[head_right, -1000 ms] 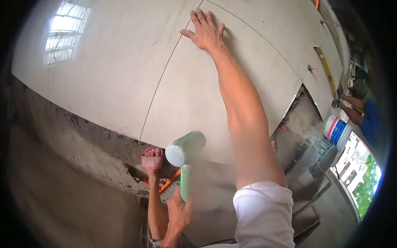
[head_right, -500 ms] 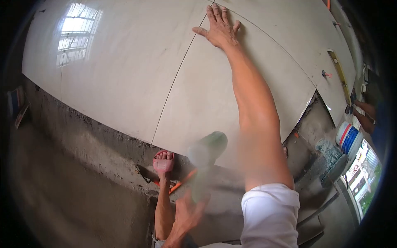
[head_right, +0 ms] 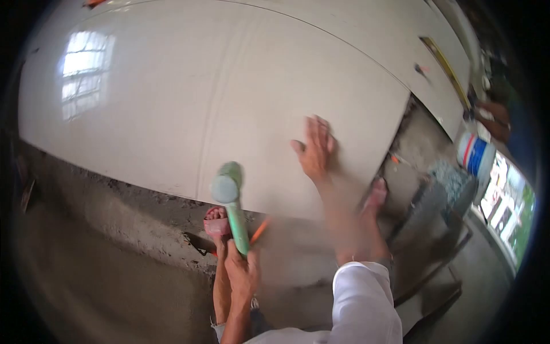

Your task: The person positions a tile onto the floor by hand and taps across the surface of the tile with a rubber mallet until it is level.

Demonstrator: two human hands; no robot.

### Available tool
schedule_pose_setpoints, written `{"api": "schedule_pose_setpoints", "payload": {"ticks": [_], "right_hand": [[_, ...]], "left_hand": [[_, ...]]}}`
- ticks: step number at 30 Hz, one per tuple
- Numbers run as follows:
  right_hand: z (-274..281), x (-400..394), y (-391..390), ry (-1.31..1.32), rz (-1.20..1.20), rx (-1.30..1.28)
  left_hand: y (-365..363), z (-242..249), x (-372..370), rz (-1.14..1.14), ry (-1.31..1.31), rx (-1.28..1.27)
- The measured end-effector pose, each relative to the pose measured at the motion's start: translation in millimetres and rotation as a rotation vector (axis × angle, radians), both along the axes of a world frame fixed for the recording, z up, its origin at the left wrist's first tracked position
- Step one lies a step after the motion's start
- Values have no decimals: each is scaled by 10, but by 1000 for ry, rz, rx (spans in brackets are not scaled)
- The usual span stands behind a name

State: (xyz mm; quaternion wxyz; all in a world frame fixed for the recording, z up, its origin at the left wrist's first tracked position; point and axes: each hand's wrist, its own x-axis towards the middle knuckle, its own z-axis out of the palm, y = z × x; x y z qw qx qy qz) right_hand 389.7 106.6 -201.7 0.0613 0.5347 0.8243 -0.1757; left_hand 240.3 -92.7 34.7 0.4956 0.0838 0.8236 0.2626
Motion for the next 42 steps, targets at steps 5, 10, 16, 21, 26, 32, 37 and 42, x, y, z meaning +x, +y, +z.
{"api": "schedule_pose_setpoints", "payload": {"ticks": [5,10,16,21,26,32,37,42], "right_hand": [[-292,2205,-777,-196,-948,63],[-140,2513,-884,-123,-1025,106],[-145,2409,-755,25,-1172,126],[-508,2965,-897,466,-1316,89],[-431,3092,-660,517,-1416,-48],[-495,3084,-557,580,-1331,-219],[-417,3017,-454,464,-1327,-180],[-454,3037,-460,412,-1267,-122]], "left_hand": [[112,-224,532,-211,-51,-213],[213,-450,1060,-546,-58,-144],[1146,-695,1657,-768,105,9],[1485,-1134,1755,-648,226,-2],[1453,-1009,1558,-738,469,420],[861,-1583,918,-409,474,86],[508,-1671,349,-166,458,-52],[377,-1814,294,-115,429,-184]]}}
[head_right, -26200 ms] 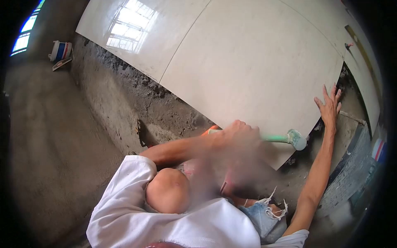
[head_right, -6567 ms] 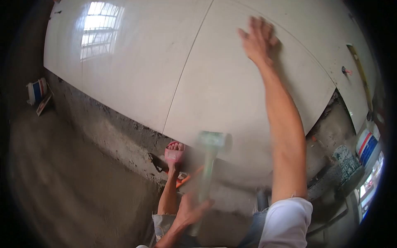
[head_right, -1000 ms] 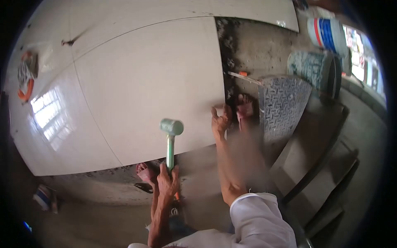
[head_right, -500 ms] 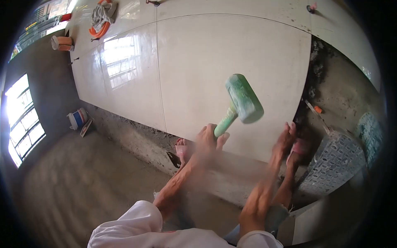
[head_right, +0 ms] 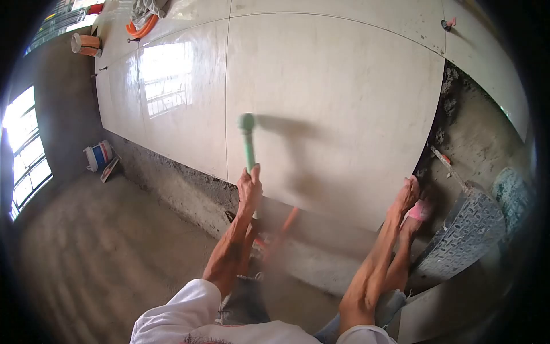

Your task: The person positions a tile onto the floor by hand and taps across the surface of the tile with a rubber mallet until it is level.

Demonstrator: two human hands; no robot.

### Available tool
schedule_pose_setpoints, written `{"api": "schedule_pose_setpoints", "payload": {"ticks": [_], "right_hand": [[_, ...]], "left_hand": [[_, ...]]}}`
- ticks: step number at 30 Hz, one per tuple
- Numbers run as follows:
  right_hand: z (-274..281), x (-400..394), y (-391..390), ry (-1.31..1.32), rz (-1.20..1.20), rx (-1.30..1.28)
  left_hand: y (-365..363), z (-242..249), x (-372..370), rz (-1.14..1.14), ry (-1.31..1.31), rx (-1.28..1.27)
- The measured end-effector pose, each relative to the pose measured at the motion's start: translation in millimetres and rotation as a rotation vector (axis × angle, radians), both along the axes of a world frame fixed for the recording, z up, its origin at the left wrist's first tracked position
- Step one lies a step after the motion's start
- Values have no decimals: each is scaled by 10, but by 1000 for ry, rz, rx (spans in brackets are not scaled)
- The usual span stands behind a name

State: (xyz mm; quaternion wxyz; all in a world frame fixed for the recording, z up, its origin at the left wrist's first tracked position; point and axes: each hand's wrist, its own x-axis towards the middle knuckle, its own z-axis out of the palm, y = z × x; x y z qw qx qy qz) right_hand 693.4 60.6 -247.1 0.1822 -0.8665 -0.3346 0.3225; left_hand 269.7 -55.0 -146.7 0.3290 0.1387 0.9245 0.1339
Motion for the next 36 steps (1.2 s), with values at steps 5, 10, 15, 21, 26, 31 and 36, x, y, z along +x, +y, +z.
{"api": "schedule_pose_setpoints", "payload": {"ticks": [5,10,15,21,26,31,36], "right_hand": [[-63,7,-61,-97,70,-9],[-60,-635,-317,-406,367,132],[87,-1755,-1147,-222,1213,120],[529,-2842,-1370,-184,1994,43],[260,-4072,-1006,-241,1980,273],[250,-4911,-1039,-369,1955,267],[69,-4826,-517,-274,1981,356]], "left_hand": [[57,290,107,-102,27,-165],[-124,1003,316,-85,-111,-108],[-700,1961,788,-236,-515,-48],[-985,1990,561,-248,-646,71],[-1102,1957,60,-63,-530,206],[-1100,2080,-303,84,-521,136],[-896,2122,-540,235,-588,63]]}}
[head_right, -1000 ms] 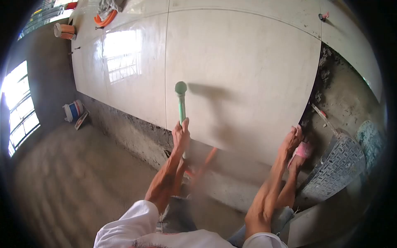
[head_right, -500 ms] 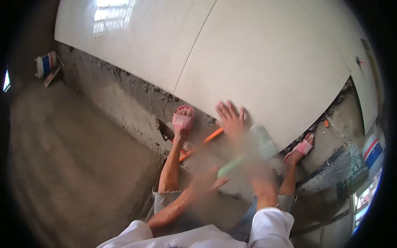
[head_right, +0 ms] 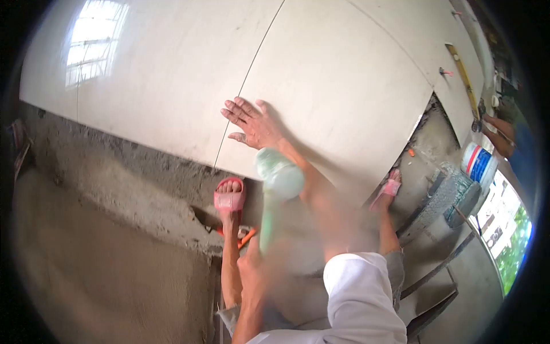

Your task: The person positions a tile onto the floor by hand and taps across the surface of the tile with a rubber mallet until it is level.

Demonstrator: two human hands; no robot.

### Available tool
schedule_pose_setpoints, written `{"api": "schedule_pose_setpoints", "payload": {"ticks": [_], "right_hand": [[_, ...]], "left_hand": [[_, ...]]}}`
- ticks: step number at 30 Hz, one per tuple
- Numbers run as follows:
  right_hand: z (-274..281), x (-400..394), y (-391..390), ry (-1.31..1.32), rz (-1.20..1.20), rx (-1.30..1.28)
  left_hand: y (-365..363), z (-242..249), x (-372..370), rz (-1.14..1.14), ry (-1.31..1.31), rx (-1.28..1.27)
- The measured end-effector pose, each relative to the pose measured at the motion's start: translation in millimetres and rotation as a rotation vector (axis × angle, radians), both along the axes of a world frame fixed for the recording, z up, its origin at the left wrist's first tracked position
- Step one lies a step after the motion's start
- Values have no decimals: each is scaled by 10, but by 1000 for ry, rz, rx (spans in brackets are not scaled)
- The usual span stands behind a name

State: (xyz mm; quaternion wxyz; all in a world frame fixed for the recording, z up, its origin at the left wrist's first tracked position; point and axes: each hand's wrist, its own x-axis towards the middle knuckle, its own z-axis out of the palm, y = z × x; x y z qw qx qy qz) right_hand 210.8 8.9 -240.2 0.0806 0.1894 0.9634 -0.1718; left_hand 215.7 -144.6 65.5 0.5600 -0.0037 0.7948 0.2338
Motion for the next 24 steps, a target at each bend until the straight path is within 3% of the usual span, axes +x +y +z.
{"api": "schedule_pose_setpoints", "payload": {"ticks": [2,5,10,13,15,16,19,23,24], "right_hand": [[32,-29,582,-32,-46,82],[-125,-191,1783,110,-489,147],[-94,-503,3100,141,-707,157],[-121,-656,3260,100,-724,271],[-137,-640,3209,100,-721,440],[-47,-621,3245,32,-725,156],[-270,-574,3240,248,-712,270],[-296,-340,3265,237,-617,211],[-248,-237,3265,239,-588,150]], "left_hand": [[81,5,-76,20,-5,-40],[256,20,-170,-89,-73,-105],[537,53,-66,-213,-10,-120],[673,14,-112,-193,-97,-96],[703,-45,-53,-278,-133,-228],[740,-46,-9,-261,-113,-227],[768,-92,110,-220,-42,-126],[960,-142,266,-186,92,-139],[808,-245,297,-244,163,-38]]}}
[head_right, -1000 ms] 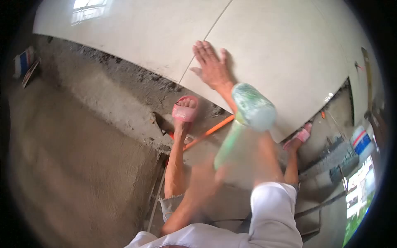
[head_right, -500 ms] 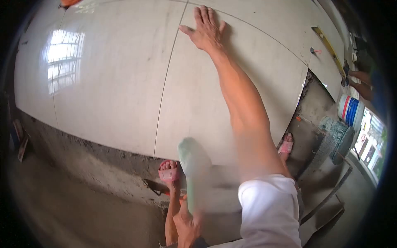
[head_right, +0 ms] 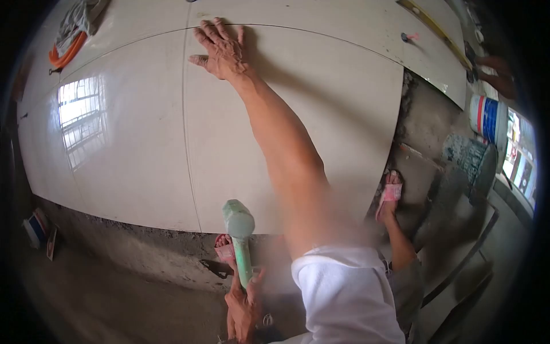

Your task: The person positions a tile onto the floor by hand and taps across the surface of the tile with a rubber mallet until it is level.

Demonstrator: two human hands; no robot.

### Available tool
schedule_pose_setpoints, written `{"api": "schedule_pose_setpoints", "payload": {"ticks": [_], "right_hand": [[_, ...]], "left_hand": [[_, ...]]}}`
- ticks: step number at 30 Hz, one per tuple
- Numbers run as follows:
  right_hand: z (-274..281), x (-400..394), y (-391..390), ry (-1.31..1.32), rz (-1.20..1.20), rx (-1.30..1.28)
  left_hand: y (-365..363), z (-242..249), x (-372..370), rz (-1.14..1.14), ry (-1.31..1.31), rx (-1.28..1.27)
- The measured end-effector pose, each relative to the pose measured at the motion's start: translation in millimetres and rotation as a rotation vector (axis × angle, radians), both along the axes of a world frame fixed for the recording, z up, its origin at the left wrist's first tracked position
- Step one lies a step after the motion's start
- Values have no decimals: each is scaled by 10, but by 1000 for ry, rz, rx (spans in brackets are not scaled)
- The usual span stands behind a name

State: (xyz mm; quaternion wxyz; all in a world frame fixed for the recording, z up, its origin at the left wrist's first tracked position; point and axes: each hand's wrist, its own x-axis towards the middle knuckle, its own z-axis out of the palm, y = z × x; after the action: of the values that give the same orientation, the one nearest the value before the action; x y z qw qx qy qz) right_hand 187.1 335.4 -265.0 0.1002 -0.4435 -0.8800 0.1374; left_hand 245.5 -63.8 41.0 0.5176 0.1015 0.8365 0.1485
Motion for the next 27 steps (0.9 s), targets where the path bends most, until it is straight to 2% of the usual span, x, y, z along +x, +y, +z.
{"api": "schedule_pose_setpoints", "payload": {"ticks": [3,5,7,11,15,21,24,25,27], "right_hand": [[18,404,32,24,33,-30],[6,871,-18,9,-15,-33],[66,1479,-20,20,-72,-85],[129,2723,122,-199,-309,-30],[223,3670,270,-209,-405,-59],[214,4106,385,-271,-418,-76],[150,4156,372,-208,-419,40],[136,4145,349,-189,-411,84],[192,4224,324,-353,-475,20]], "left_hand": [[-314,-159,18,20,21,-87],[-325,-231,68,11,98,-26],[-93,-226,151,164,26,-50],[-63,-311,332,36,55,-131],[45,-402,628,-58,21,-29],[49,-553,937,-272,44,-55],[141,-528,1051,-309,42,-69],[153,-535,1097,-271,7,-83],[129,-547,1132,-169,-16,-148]]}}
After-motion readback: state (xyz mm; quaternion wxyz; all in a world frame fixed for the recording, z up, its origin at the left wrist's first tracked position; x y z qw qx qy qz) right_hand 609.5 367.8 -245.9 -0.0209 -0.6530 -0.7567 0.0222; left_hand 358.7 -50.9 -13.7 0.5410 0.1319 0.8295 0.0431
